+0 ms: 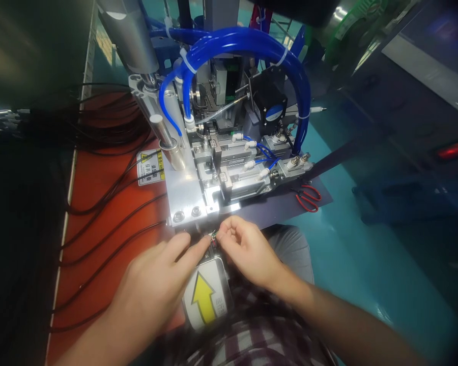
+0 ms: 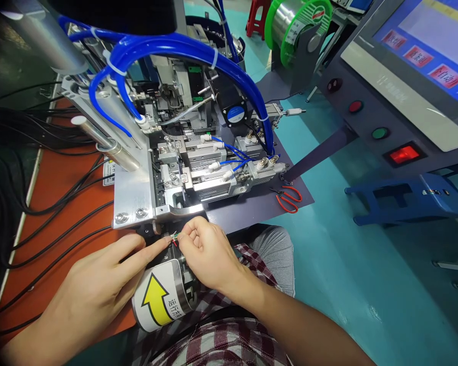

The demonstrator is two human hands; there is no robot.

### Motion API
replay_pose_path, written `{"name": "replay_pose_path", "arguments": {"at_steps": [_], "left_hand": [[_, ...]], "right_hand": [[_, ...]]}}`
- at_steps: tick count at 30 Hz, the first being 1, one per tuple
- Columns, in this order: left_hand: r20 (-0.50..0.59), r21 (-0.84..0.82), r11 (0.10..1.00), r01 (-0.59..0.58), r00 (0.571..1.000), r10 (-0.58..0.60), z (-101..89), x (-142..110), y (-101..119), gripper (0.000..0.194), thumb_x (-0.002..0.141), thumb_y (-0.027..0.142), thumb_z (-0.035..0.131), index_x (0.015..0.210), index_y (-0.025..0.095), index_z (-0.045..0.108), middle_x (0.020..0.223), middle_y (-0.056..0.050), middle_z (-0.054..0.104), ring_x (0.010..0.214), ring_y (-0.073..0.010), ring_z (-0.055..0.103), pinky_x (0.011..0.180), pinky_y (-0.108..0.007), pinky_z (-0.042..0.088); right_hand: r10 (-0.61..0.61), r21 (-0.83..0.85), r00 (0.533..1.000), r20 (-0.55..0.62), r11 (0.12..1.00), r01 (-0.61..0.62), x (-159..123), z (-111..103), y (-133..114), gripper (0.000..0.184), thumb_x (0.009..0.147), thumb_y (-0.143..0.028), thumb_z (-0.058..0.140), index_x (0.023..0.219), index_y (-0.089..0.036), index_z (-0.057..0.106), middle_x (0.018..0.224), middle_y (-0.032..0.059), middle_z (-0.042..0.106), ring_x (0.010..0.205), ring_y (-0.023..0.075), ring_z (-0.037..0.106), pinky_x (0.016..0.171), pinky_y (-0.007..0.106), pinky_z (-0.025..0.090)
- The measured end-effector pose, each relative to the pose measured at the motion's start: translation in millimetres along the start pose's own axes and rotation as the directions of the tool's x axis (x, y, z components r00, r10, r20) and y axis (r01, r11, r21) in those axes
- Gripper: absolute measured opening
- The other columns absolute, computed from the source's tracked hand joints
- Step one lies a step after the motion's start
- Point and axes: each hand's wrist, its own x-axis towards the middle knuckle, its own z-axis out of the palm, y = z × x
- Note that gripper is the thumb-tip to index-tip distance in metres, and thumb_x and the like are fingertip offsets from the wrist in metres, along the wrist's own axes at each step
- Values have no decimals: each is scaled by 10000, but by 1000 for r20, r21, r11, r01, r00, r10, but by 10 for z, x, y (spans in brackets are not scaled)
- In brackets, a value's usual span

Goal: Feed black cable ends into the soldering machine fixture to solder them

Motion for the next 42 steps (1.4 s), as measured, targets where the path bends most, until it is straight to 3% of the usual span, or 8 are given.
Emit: {"name": "replay_pose_path", "arguments": {"at_steps": [3,8,15,20,28,33,39,42], "left_hand": [[-6,-1,1000,2,1000,-2,2,-2,-5,409,935,102,414,1305,207,552,886,-15,552,608,-139,498,525,-270,371],[-15,-36,999,6,1000,-7,3,20,5,399,935,86,423,1294,201,552,879,-9,565,618,-136,501,546,-268,383],[-14,-26,1000,12,1000,-12,8,19,9,401,937,76,411,1292,203,547,882,-8,572,615,-138,497,543,-270,376],[-3,-31,999,10,1000,-11,17,6,-8,426,918,68,420,1301,208,545,892,-15,573,619,-142,501,543,-271,372],[-1,-30,999,17,1000,-17,16,3,6,449,911,54,415,1311,213,540,892,-13,583,618,-144,512,544,-271,380],[-11,-24,1000,-7,1000,6,-12,0,-6,440,907,69,421,1310,197,544,896,-28,584,608,-143,506,534,-269,381],[6,-28,1000,-9,1000,9,-22,5,-3,426,906,95,435,1308,180,546,907,-40,587,614,-148,508,534,-274,386],[13,-34,999,-7,1000,7,-9,-3,1,434,902,98,437,1316,180,538,905,-39,583,619,-150,508,534,-275,386]], "right_hand": [[40,29,999,-4,999,-40,-6,1,7,119,859,-215,553,746,-197,516,571,-73,476,515,99,461,514,234,367],[122,277,990,72,951,-137,9,-34,100,108,874,-226,570,779,-189,534,546,-89,479,454,77,450,480,216,368],[97,227,995,-2,969,-94,9,-36,65,81,824,-219,640,791,-163,593,587,-70,498,505,77,458,500,213,379],[149,259,988,51,953,-157,47,-12,22,73,822,-218,635,821,-150,609,608,-60,524,496,75,472,493,211,386],[90,279,995,32,955,-96,39,58,91,144,839,-272,609,742,-181,552,533,-81,477,447,74,427,454,209,340],[72,238,997,-41,969,-61,29,109,103,187,861,-301,591,726,-193,520,551,-77,448,477,82,387,454,216,311],[-97,213,994,-57,971,107,22,101,193,162,899,-284,576,768,-197,536,616,-59,456,548,100,406,522,240,338],[-92,232,994,-62,967,104,28,102,215,173,899,-285,576,756,-199,528,621,-56,455,559,104,404,530,243,335]]}}
